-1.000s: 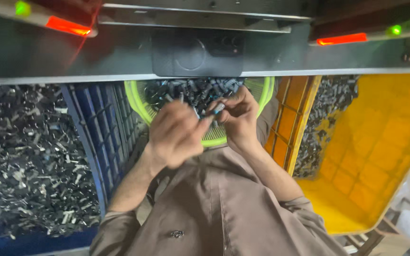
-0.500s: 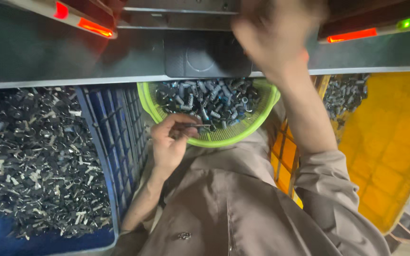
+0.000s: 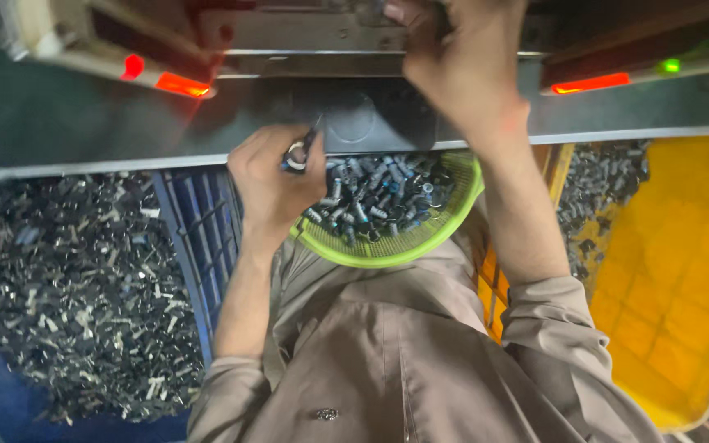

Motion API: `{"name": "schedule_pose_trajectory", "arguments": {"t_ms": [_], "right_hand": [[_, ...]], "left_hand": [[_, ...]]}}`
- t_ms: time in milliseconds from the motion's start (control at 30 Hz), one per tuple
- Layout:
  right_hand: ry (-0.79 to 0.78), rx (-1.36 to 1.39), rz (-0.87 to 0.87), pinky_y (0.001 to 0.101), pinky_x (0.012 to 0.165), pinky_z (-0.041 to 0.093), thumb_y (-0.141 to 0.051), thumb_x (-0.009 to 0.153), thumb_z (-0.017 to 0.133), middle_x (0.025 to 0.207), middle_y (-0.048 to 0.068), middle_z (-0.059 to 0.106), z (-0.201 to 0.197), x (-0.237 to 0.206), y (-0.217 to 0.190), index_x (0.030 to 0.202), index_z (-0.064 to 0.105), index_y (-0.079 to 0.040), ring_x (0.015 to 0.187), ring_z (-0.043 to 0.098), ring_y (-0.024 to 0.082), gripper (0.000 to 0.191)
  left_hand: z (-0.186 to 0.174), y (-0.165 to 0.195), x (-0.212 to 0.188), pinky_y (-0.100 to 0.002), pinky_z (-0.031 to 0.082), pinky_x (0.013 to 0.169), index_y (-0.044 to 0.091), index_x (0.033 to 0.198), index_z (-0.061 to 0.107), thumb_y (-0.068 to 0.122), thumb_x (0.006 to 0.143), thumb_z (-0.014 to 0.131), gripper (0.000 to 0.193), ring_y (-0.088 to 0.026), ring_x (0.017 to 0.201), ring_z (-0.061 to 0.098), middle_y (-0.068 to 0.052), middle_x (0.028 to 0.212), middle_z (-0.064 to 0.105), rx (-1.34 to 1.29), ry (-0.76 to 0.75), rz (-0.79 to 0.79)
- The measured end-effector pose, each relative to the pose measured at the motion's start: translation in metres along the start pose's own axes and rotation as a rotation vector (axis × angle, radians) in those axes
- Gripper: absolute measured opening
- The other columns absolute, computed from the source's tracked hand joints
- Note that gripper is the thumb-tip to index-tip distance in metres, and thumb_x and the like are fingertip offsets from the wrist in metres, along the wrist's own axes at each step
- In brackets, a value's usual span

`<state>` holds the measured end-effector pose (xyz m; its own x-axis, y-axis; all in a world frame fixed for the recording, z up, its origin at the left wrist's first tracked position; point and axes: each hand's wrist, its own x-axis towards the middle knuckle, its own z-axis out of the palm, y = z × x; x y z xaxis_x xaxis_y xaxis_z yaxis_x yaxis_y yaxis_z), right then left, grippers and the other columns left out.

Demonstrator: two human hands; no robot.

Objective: The person repeatedly picks small metal keychain components from a green basket, assembles them by hand, and places the finished units into a yellow bin. The process is continuous and repetitive throughout the clip.

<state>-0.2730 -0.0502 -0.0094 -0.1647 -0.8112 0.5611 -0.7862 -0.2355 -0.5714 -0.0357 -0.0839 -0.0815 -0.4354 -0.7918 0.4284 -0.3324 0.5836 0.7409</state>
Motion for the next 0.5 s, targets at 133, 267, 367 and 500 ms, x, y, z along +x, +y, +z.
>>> {"name": "schedule_pose_trajectory", "arguments": {"t_ms": [133, 267, 367, 500], "right_hand": [[0.034, -0.224, -0.127, 0.0510, 0.087, 0.051, 0.013, 0.074, 0.068, 0.091, 0.012, 0.073, -0.017, -0.032, -0.027, 0.090, 0.069, -0.005, 0.085, 0.069, 0.032, 0.024], [0.136, 0.127, -0.040, 0.0405, 0.081, 0.059, 0.020, 0.071, 0.059, 0.094, 0.012, 0.074, 0.004, -0.085, -0.048, 0.090, 0.068, -0.002, 0.087, 0.073, 0.030, 0.030], [0.057, 0.196, 0.006, 0.0359, 0.076, 0.059, 0.020, 0.071, 0.061, 0.095, 0.012, 0.075, 0.020, -0.114, -0.052, 0.088, 0.067, -0.001, 0.085, 0.073, 0.029, 0.028], [-0.032, 0.185, -0.007, 0.0339, 0.073, 0.058, 0.019, 0.070, 0.064, 0.096, 0.009, 0.075, 0.025, -0.135, -0.046, 0.090, 0.069, -0.003, 0.082, 0.072, 0.026, 0.030]], "left_hand": [[-0.011, 0.004, -0.001, -0.037, 0.051, 0.066, 0.004, 0.088, 0.069, -0.003, 0.079, 0.082, 0.017, -0.028, 0.071, 0.066, -0.010, 0.081, 0.068, 0.019, -0.107, 0.060], [-0.011, 0.011, -0.004, -0.037, 0.052, 0.069, 0.003, 0.093, 0.072, -0.003, 0.082, 0.082, 0.017, -0.028, 0.075, 0.067, -0.010, 0.086, 0.070, 0.056, -0.053, 0.020], [-0.004, 0.015, -0.004, -0.038, 0.055, 0.073, 0.005, 0.095, 0.072, 0.003, 0.081, 0.085, 0.019, -0.030, 0.080, 0.069, -0.011, 0.090, 0.070, 0.087, -0.081, 0.068], [-0.001, 0.020, -0.003, -0.035, 0.054, 0.067, 0.003, 0.091, 0.071, 0.001, 0.081, 0.084, 0.016, -0.027, 0.073, 0.069, -0.010, 0.083, 0.069, 0.085, -0.055, 0.030]]}}
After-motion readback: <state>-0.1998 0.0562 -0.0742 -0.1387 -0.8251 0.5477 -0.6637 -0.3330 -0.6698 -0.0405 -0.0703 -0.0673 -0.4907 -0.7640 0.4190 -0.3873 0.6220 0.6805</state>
